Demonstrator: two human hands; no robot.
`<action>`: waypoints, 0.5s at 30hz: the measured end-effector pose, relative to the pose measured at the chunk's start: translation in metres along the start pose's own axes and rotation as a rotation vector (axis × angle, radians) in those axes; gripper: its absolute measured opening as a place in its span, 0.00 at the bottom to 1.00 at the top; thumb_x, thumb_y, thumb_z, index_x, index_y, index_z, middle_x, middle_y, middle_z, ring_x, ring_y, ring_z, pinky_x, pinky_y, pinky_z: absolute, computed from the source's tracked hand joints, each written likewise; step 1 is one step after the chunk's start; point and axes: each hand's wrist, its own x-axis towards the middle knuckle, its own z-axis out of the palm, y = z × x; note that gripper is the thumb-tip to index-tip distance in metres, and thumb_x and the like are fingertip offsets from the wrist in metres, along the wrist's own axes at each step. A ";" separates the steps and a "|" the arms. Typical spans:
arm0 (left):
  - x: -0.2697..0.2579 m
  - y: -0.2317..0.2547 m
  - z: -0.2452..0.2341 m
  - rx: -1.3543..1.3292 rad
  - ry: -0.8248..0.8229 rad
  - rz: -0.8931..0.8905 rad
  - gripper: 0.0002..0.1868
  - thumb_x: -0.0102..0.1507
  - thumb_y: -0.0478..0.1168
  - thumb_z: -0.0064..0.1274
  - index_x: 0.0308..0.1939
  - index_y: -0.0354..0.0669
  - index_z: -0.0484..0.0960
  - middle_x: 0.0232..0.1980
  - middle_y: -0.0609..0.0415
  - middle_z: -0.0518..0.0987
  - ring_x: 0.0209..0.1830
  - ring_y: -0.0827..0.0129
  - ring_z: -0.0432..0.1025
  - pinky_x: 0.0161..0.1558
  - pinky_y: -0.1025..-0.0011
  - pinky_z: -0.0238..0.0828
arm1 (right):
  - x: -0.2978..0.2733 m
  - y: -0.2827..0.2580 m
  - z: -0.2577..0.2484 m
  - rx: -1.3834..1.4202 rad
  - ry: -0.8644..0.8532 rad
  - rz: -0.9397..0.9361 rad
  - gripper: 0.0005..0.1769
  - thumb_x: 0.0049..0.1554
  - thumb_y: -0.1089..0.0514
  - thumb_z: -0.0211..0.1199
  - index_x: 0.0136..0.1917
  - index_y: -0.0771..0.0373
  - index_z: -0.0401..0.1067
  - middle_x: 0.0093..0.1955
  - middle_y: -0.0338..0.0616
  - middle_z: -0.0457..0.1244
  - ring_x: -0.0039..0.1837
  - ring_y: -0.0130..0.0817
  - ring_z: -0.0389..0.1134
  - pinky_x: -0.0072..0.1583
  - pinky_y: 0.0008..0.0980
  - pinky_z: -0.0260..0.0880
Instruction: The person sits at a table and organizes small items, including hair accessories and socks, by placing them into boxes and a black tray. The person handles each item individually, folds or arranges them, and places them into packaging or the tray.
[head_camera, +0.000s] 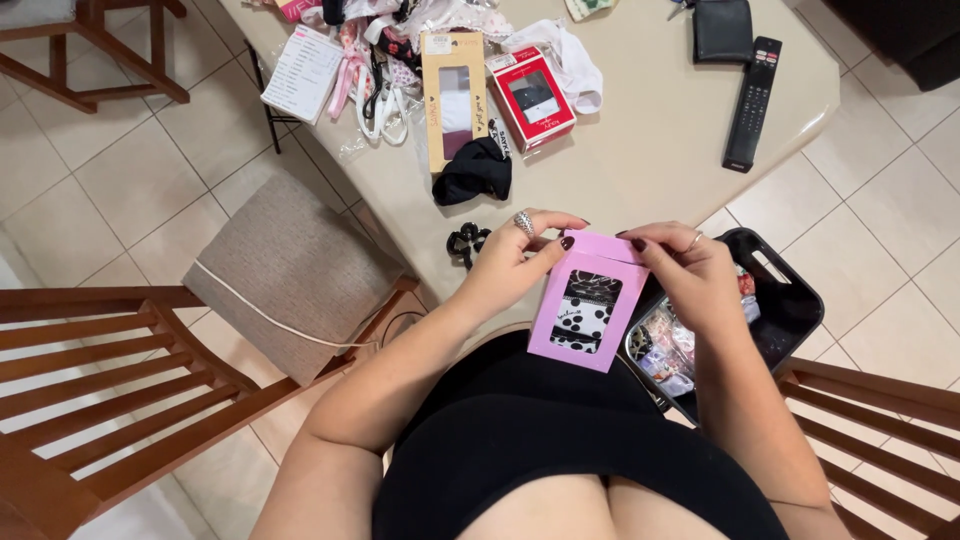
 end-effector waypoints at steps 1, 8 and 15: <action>0.000 -0.002 0.000 0.001 0.002 0.001 0.11 0.64 0.39 0.46 0.50 0.50 0.77 0.49 0.47 0.72 0.46 0.50 0.73 0.37 0.67 0.78 | -0.002 0.000 0.001 0.001 -0.002 -0.001 0.05 0.53 0.65 0.61 0.44 0.61 0.76 0.37 0.44 0.65 0.41 0.25 0.61 0.47 0.24 0.63; 0.007 -0.025 -0.004 -0.172 -0.037 -0.115 0.11 0.63 0.36 0.45 0.48 0.43 0.77 0.49 0.46 0.73 0.44 0.62 0.73 0.42 0.69 0.76 | -0.008 0.007 0.002 -0.051 -0.029 -0.057 0.07 0.54 0.64 0.60 0.47 0.62 0.75 0.45 0.47 0.66 0.48 0.33 0.66 0.54 0.32 0.63; 0.002 -0.039 -0.009 -0.098 -0.063 0.110 0.11 0.65 0.41 0.46 0.48 0.46 0.79 0.50 0.47 0.73 0.48 0.63 0.71 0.46 0.67 0.74 | -0.021 0.013 0.006 -0.001 -0.085 -0.181 0.14 0.50 0.64 0.62 0.52 0.64 0.73 0.55 0.54 0.63 0.58 0.43 0.63 0.60 0.41 0.59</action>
